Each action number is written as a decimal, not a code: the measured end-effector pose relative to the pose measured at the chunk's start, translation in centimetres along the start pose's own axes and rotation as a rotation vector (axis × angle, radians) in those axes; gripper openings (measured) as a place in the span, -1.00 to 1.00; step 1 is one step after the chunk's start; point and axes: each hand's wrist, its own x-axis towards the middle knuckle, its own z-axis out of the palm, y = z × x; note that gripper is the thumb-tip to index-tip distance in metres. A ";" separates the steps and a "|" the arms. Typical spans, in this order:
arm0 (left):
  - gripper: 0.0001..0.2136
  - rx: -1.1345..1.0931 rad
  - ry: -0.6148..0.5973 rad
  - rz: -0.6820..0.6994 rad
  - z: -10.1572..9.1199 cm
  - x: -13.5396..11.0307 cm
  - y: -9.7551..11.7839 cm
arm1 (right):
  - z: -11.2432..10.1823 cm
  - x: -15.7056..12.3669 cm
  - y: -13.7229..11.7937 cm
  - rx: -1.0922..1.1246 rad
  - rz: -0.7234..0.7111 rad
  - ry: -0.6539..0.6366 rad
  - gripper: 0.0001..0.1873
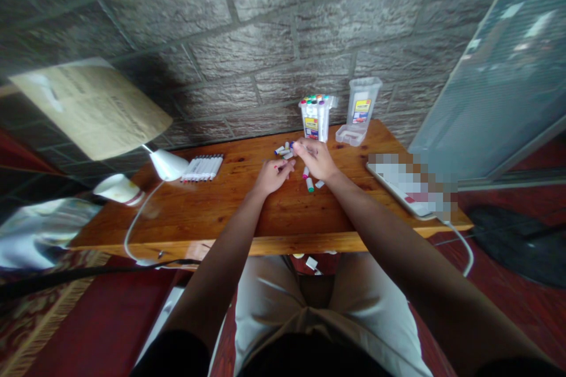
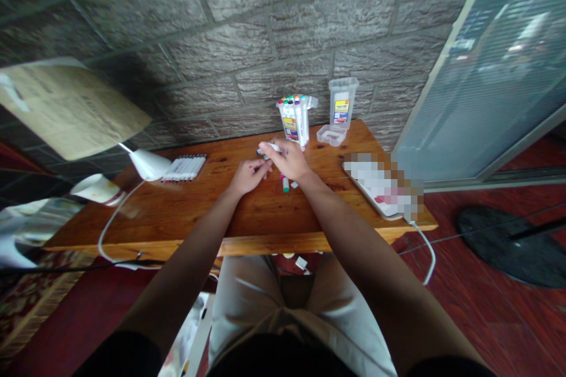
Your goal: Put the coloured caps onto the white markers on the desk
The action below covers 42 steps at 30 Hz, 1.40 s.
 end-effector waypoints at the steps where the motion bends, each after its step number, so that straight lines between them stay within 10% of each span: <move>1: -0.60 -0.005 -0.003 -0.009 0.0 0.0 0.0 | 0.0 0.0 0.0 -0.005 0.005 0.011 -0.37; 23: -0.59 0.003 -0.013 -0.031 0.1 0.0 0.1 | -0.2 -0.2 -0.1 -0.219 0.049 0.177 -0.40; 42: -0.57 -0.005 -0.005 -0.017 0.2 0.0 -0.3 | -0.1 0.4 0.2 0.023 0.168 0.230 -0.34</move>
